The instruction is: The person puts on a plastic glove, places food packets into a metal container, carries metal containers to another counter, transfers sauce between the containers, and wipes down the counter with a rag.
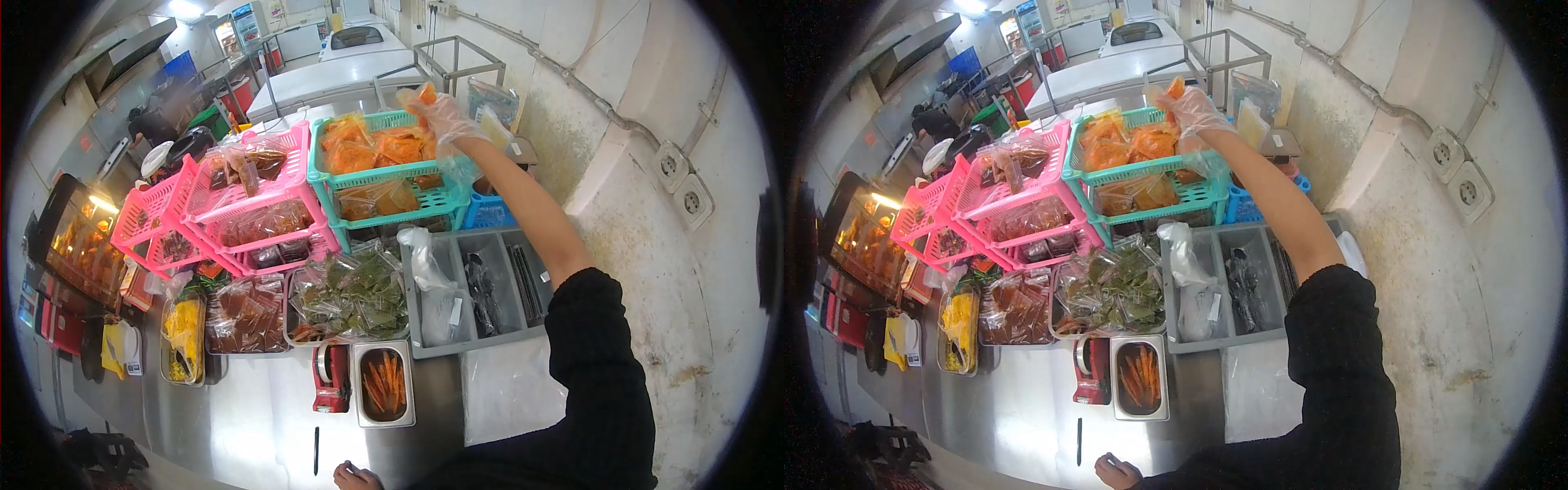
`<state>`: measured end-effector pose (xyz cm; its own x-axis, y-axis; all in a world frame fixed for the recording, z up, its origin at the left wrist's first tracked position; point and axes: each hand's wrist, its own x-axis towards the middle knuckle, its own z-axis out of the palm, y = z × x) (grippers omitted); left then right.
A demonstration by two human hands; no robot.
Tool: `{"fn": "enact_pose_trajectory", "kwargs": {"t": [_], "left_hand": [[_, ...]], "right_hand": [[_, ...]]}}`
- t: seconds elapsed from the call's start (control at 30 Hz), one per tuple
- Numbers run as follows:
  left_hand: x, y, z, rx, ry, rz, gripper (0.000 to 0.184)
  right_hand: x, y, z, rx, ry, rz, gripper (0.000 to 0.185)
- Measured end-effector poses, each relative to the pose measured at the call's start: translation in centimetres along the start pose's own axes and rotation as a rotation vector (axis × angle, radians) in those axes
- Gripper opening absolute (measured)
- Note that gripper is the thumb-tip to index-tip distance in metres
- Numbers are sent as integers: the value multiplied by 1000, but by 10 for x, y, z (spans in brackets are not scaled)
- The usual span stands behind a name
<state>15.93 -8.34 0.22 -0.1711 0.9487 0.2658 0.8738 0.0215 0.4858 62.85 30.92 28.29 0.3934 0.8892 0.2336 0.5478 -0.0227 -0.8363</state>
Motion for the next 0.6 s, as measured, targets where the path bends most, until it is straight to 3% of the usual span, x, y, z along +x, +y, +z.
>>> {"fn": "enact_pose_trajectory", "kwargs": {"t": [0.17,0.23,0.27,0.33,0.37,0.43,0.47,0.53,0.6], "left_hand": [[0,0,0,-1,5,-24,24],[2,1,-1,-9,-1,-14,24],[2,1,-1,-17,-7,-4,25],[2,0,-1,-20,-3,-6,25],[2,0,0,-23,0,-7,25],[1,0,0,-23,-17,-35,25],[1,0,-1,-20,-35,-59,25],[3,4,-3,-22,-21,-39,25],[4,4,-2,-30,-4,-24,25]], "right_hand": [[7,-3,-9,228,1,-26,36],[21,13,-10,75,-209,-155,36],[24,19,-7,74,-210,-155,36],[26,25,-2,-193,-413,-349,34],[25,29,3,-194,-414,-350,34],[20,34,12,-589,-247,-667,36],[21,35,14,-586,-248,-667,36],[21,29,17,-710,-313,-287,38],[15,10,17,-823,-292,-280,41]]}}
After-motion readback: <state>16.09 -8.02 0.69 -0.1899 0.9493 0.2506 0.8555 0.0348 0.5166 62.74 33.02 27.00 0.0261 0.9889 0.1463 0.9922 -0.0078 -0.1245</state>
